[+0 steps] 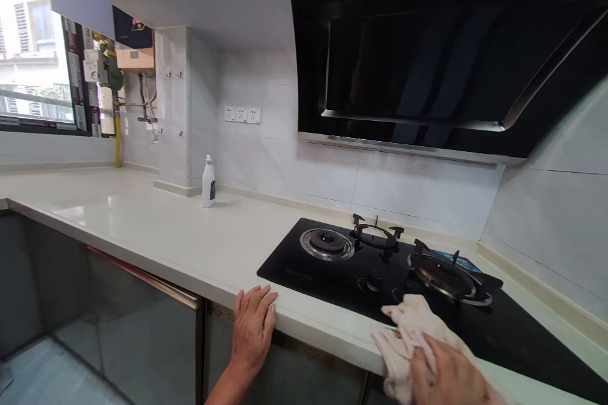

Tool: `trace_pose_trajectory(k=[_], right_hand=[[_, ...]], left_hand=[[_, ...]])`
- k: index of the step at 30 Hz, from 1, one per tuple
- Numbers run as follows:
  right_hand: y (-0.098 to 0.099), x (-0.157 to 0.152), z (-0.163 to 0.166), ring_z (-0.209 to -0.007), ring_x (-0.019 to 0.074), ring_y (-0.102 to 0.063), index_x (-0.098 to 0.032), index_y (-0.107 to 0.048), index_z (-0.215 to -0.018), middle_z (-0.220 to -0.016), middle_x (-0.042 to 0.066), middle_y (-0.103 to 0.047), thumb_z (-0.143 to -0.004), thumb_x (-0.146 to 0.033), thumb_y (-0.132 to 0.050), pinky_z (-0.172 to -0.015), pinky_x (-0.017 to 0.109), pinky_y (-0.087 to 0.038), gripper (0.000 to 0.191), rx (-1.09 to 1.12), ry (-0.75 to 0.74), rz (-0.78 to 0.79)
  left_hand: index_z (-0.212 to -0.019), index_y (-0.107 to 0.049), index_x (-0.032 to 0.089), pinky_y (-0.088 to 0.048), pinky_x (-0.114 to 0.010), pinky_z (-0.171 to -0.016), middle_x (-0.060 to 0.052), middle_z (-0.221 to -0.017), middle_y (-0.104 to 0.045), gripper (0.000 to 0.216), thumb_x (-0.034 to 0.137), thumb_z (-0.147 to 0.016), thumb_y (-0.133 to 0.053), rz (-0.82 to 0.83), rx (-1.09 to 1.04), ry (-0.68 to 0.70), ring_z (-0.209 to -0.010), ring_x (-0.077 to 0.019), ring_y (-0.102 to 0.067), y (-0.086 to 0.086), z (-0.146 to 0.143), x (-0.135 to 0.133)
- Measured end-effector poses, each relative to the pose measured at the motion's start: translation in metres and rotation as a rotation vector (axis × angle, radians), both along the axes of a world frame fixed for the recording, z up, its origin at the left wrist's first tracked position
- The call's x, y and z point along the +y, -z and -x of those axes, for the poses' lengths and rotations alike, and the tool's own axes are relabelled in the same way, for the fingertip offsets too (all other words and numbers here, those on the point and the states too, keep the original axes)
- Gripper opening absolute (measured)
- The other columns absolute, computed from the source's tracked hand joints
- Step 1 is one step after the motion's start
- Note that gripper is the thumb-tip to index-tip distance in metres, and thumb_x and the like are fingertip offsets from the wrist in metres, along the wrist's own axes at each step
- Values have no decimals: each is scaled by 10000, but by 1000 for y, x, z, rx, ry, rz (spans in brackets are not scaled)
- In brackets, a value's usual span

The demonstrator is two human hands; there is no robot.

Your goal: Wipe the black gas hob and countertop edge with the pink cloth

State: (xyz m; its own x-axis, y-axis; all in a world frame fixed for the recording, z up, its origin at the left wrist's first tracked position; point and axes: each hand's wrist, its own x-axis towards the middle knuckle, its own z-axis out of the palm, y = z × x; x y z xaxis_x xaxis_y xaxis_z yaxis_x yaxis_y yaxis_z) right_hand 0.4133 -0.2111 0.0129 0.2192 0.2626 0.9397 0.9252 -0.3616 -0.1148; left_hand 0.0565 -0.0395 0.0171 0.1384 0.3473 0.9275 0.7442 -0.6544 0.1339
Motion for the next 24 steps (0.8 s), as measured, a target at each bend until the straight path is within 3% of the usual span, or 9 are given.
trace_pose_trajectory(k=[2, 6, 9, 11, 15, 18, 24], right_hand=[[-8, 18, 42, -936, 289, -647, -228, -660, -1153, -1079, 96, -719, -888, -362, -599, -837, 447, -419, 304, -22, -23, 2], [-17, 47, 116, -1038, 299, -622, -273, -652, -1155, -1111, 80, -700, -917, -330, -583, -902, 485, -388, 254, -24, -224, 20], [-16, 60, 145, -1122, 291, -605, -323, -635, -1219, -1181, 56, -686, -930, -351, -603, -941, 478, -386, 292, 2, -380, 27], [-14, 63, 147, -1146, 281, -601, -345, -620, -1259, -1213, 42, -681, -931, -357, -615, -956, 466, -389, 329, -11, -443, 46], [-9, 56, 121, -1158, 255, -609, -354, -585, -1334, -1254, 22, -683, -932, -329, -596, -958, 430, -405, 403, -155, -451, 151], [-4, 45, 86, -1142, 243, -629, -356, -582, -1355, -1258, 13, -693, -918, -434, -616, -923, 398, -433, 445, -270, -413, 191], [16, 3, -20, -1074, 271, -684, -390, -669, -1260, -1223, 17, -726, -843, -544, -640, -816, 390, -515, 445, -239, -336, 315]], left_hand=[[-1183, -689, 268, -282, -528, -1213, -48, -1210, -723, 278, 219, -1016, -472, -8, 9, 1, -1194, -244, -621, 0, 1, 1], [-1203, -681, 267, -289, -525, -1210, -47, -1215, -721, 282, 217, -1013, -477, -27, 34, -3, -1189, -241, -625, 0, 4, 2], [-1208, -682, 272, -310, -523, -1198, -48, -1221, -721, 291, 223, -1012, -472, -23, 65, -12, -1186, -243, -627, 0, 7, 3], [-1203, -688, 281, -331, -520, -1188, -47, -1224, -722, 296, 234, -1015, -464, -11, 79, -22, -1184, -244, -630, -1, 9, 3], [-1211, -688, 284, -349, -522, -1177, -45, -1234, -720, 299, 243, -1018, -465, -4, 106, -26, -1184, -243, -631, -1, 11, 2], [-1214, -686, 280, -346, -534, -1176, -47, -1245, -715, 298, 240, -1022, -461, 6, 112, -24, -1196, -246, -624, -2, 12, 0], [-1204, -698, 283, -345, -542, -1186, -48, -1240, -717, 304, 241, -1028, -454, 53, 88, -27, -1208, -248, -617, -5, 7, -5]])
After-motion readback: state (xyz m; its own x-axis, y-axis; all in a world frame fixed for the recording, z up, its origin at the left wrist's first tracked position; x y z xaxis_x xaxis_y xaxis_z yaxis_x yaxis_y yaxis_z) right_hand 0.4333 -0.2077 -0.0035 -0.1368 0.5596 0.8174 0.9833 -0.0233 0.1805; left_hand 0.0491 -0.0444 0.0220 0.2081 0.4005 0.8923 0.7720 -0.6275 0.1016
